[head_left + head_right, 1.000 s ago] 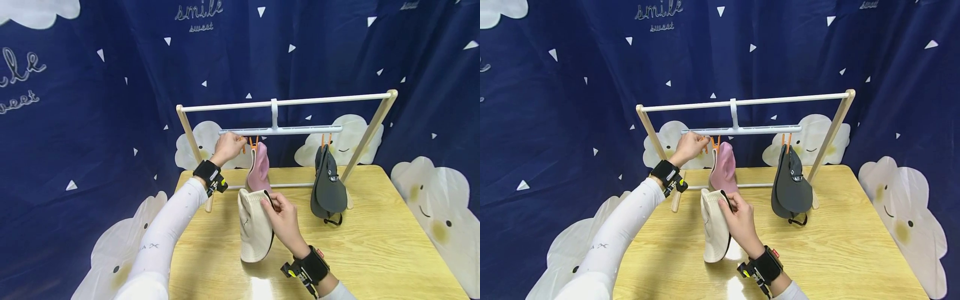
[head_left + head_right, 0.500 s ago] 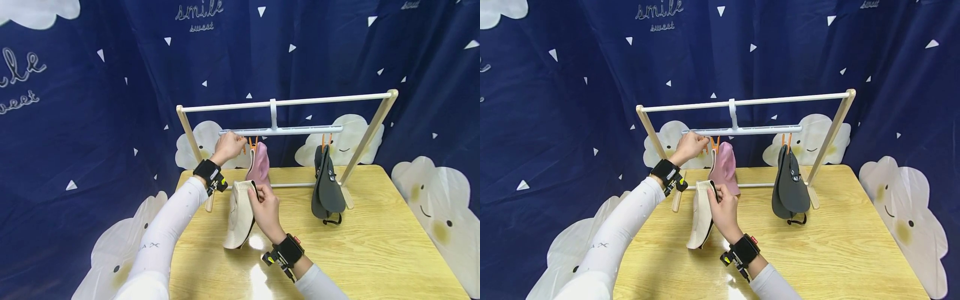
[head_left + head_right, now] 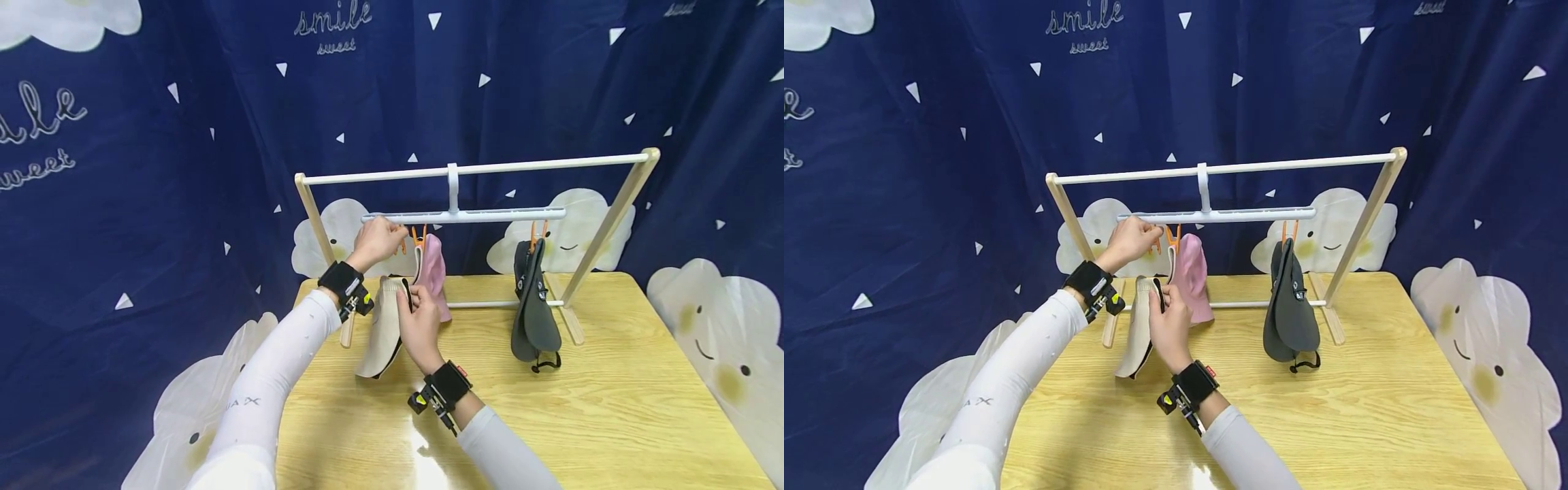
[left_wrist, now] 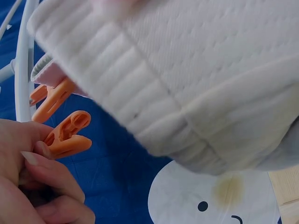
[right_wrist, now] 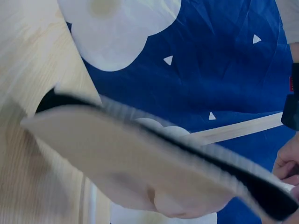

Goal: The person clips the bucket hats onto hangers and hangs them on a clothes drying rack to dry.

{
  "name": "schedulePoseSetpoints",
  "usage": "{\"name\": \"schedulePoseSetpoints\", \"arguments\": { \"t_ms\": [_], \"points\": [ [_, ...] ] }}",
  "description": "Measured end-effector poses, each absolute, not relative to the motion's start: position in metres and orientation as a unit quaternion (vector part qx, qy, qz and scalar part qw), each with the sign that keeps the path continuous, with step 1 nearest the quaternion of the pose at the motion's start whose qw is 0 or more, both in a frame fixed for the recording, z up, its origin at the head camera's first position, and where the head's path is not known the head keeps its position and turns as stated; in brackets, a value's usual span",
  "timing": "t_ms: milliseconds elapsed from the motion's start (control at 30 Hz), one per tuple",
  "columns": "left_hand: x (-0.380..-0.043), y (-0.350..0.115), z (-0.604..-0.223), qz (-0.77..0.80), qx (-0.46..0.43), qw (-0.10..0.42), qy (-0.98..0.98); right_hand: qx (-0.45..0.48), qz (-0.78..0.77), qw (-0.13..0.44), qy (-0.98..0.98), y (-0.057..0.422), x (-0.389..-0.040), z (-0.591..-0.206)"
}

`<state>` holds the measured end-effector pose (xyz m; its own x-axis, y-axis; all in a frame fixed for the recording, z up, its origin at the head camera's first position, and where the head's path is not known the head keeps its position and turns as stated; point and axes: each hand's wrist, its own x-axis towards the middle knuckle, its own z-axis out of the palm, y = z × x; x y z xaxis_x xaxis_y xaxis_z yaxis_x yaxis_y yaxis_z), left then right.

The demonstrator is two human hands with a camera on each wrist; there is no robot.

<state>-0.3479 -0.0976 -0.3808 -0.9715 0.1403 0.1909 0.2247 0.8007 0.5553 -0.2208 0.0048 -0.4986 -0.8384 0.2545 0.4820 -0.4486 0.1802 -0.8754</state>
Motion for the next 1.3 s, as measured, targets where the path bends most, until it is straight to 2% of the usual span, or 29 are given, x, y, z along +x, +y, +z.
{"name": "schedulePoseSetpoints", "arguments": {
  "t_ms": [433, 1033, 1300],
  "points": [
    [-0.343, -0.1, -0.382, -0.315, -0.127, 0.091, -0.936, 0.043, 0.651, 0.316, -0.689, -0.023, -0.235, -0.491],
    [-0.34, -0.102, -0.385, -0.329, -0.108, 0.097, -0.933, -0.005, 0.664, 0.344, -0.664, -0.035, -0.264, -0.492],
    [-0.334, -0.098, -0.385, -0.337, -0.117, 0.105, -0.928, -0.033, 0.654, 0.402, -0.64, -0.045, -0.272, -0.492]
  ]
}}
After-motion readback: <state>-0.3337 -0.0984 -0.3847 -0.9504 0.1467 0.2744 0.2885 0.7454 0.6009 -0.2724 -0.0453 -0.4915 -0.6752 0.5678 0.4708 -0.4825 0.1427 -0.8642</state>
